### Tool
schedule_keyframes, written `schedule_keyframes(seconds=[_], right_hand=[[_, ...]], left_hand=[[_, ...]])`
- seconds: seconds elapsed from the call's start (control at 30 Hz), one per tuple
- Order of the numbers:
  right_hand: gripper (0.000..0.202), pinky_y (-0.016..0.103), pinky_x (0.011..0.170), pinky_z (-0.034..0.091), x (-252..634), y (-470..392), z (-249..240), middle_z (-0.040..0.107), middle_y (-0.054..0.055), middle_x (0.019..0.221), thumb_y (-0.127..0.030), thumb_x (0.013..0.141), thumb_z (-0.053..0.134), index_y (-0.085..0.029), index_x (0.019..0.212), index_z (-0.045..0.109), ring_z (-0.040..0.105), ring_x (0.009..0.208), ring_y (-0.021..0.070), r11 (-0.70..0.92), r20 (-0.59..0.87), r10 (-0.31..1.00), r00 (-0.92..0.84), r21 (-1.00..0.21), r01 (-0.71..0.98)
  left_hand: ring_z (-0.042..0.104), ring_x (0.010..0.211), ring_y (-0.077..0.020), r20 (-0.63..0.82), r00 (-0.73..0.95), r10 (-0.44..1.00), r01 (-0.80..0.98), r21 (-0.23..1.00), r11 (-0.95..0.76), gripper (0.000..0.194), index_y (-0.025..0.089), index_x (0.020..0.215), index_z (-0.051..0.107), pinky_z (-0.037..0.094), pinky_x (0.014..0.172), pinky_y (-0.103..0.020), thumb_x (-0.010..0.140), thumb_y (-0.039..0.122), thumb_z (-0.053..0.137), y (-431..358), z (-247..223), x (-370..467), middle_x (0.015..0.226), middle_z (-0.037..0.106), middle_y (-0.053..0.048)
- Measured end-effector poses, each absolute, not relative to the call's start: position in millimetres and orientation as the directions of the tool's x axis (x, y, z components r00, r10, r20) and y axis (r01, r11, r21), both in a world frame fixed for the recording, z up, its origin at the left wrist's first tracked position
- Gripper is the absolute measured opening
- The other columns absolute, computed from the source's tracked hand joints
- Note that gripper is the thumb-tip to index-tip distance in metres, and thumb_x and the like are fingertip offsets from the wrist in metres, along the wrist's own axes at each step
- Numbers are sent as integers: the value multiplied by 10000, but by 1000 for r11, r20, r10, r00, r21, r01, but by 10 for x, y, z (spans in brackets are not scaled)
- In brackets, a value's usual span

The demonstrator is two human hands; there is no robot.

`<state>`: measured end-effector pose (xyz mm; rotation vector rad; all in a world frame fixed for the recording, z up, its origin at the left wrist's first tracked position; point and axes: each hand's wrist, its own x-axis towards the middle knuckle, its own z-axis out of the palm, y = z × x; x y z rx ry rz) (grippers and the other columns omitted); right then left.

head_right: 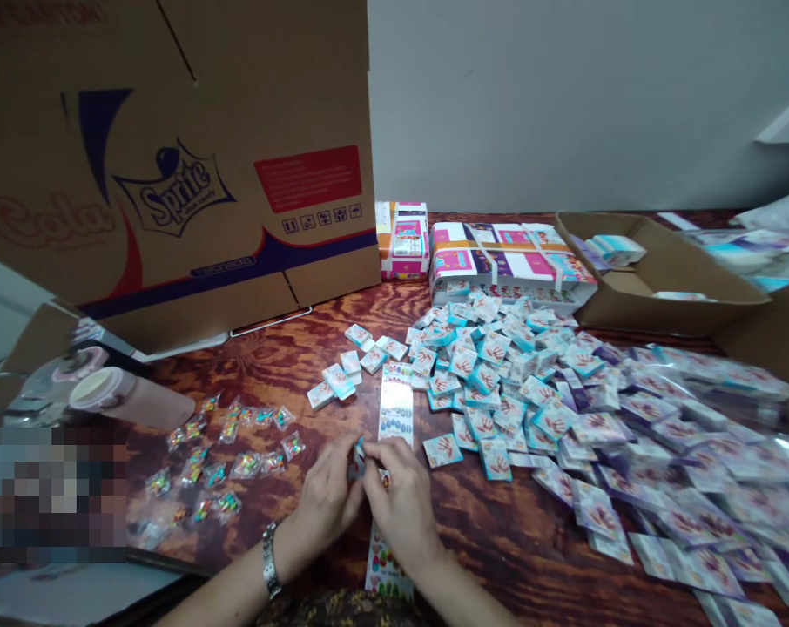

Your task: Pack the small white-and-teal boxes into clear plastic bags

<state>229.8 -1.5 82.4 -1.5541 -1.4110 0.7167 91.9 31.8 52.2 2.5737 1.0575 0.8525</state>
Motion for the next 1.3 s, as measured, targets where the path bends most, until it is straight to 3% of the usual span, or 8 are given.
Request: schedule_keyframes(seconds=[0.43,0.6,0.83,0.93,1.03,1.13,1.3], right_hand=[[135,287,723,472,2295,-11,784,597,36,823,-141,795,496,-193,834,614,585,810,181,54,179,961,211,-870,491],[221,295,796,474,2272,-75,776,619,61,945,-149,854,451,-202,992,617,585,910,183,154,272,951,147,-828,539],[323,327,865,474,2202,-186,637,625,75,1070,-176,879,439,-220,1180,548,576,1002,195,144,296,935,196,-819,555],[300,358,881,476,2194,-210,599,628,84,1084,-220,870,474,-220,1154,571,582,1013,210,95,239,936,258,-878,469],[290,371,864,499,2222,-168,598,650,101,1065,-292,848,529,-193,1115,584,615,982,221,-15,58,944,324,-976,217],[303,382,843,516,2250,-100,607,674,112,1021,-337,816,574,-168,1066,595,634,956,235,-77,-75,942,328,-997,-7],[277,379,870,500,2206,-113,567,667,104,1038,-331,817,576,-179,1047,596,628,967,225,-82,-66,930,362,-996,28]], left_hand=[[496,1130,-236,423,524,739,566,476,-674,570,98,1344,285,427,961,-403,800,90,453,297,398,908,1206,539,-161],[444,1175,-246,404,580,707,569,421,-707,641,110,1411,144,396,968,-434,820,65,389,309,399,915,1253,498,-169],[491,1033,-277,193,584,789,676,422,-604,678,116,1431,-28,446,864,-445,865,144,345,229,428,971,1197,494,-183],[498,1008,-257,171,592,788,640,494,-588,659,129,1430,-43,448,860,-430,876,142,315,220,460,990,1148,513,-168],[467,1083,-265,186,594,782,610,530,-589,691,125,1426,-69,413,920,-439,875,163,345,244,480,986,1205,483,-173],[433,1148,-280,187,593,783,619,516,-592,739,127,1420,-105,385,958,-447,872,201,386,268,467,970,1269,446,-174],[440,1144,-320,98,618,780,707,365,-606,723,126,1403,-168,455,848,-434,889,219,333,261,465,981,1278,436,-204]])
